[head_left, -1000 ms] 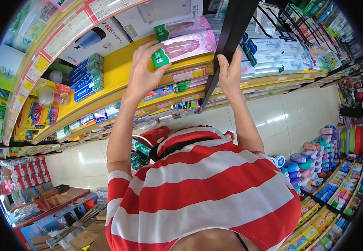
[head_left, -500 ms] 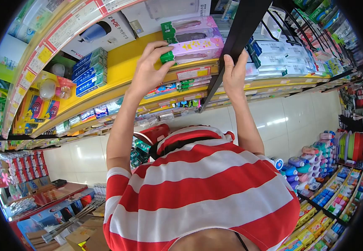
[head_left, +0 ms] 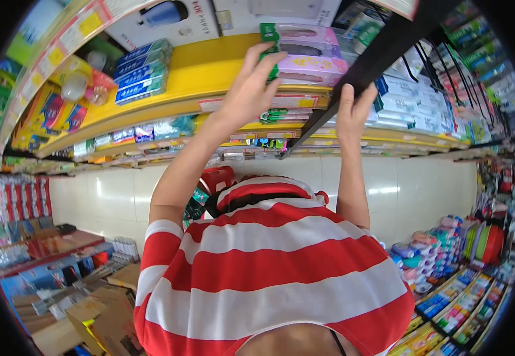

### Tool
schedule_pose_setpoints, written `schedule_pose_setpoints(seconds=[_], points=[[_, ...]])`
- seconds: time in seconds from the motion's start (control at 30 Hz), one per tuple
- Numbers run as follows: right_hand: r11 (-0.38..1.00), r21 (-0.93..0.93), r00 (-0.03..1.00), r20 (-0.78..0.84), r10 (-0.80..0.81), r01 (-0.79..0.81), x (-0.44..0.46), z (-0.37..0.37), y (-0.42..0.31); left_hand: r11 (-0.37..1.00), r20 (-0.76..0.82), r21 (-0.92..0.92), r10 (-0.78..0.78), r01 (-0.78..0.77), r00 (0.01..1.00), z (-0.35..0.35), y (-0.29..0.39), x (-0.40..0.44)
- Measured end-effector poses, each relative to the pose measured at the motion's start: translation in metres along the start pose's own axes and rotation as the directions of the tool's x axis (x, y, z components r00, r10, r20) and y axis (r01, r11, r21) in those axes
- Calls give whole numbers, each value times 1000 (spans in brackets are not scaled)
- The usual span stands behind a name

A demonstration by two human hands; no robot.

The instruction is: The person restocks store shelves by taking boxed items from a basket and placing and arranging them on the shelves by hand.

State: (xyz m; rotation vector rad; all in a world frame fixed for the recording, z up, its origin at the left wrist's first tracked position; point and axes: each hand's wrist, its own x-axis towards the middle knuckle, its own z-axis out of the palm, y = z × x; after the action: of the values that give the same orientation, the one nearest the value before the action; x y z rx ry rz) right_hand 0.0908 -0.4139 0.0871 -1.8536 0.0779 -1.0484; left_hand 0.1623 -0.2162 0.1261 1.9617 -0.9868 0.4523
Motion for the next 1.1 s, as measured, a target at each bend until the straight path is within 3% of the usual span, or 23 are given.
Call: schedule_pose_setpoints(seconds=[0.03,0.07,0.13,0.2,0.27,0.4,0.47,0.6,0.67,0.73,0.8,0.87,0.9,0.93,0.97,1.0,1.03,1.07,1.1], points=[[997,74,1000,29,7,-9,2,-2,4,998,-28,37,43,-42,999,5,-2,-1],[988,150,998,63,14,-23,4,-3,8,999,-77,11,-35,36,996,10,2,-4],[974,180,982,155,111,-139,11,-5,5,980,-183,-49,-199,193,963,20,13,-9],[982,144,981,171,94,-119,15,-2,9,984,-213,-21,-175,175,961,27,7,-10],[975,77,963,191,191,-208,18,-2,6,980,-187,-91,-193,179,963,25,10,-9],[978,102,963,217,158,-183,21,2,8,964,-89,-31,-266,265,960,18,20,-9],[981,38,966,188,180,-190,21,4,11,940,-39,-138,-321,313,946,11,22,-11],[988,20,977,157,146,-151,15,10,-2,965,-398,-244,-192,99,897,16,19,-36],[979,-11,967,155,203,-203,13,12,-11,957,-488,-291,-158,10,858,3,11,-62],[986,21,971,180,157,-163,11,14,-16,990,-611,-140,-97,13,786,-9,-10,-102],[981,51,968,176,178,-190,12,13,-13,985,-625,-67,-166,159,763,-29,-38,-160],[971,98,968,152,200,-216,11,15,-14,911,-630,-35,-338,410,699,-43,-63,-234],[970,109,968,153,198,-215,11,16,-13,814,-663,14,-427,581,615,-40,-82,-281],[968,114,967,147,208,-225,11,16,-13,723,-690,-54,-526,689,497,-38,-98,-330],[965,120,966,139,217,-234,11,17,-13,510,-727,-113,-628,853,279,-41,-105,-369],[962,126,965,130,226,-242,11,17,-12,334,-764,-23,-614,942,199,-42,-121,-420],[958,144,964,136,228,-247,14,14,-4,190,-810,-11,-577,982,103,-47,-126,-454],[958,139,963,128,235,-252,13,15,-6,130,-825,-97,-566,987,-7,-51,-133,-490],[957,134,963,117,243,-258,12,16,-9,39,-801,-276,-561,960,-208,-58,-131,-508]])
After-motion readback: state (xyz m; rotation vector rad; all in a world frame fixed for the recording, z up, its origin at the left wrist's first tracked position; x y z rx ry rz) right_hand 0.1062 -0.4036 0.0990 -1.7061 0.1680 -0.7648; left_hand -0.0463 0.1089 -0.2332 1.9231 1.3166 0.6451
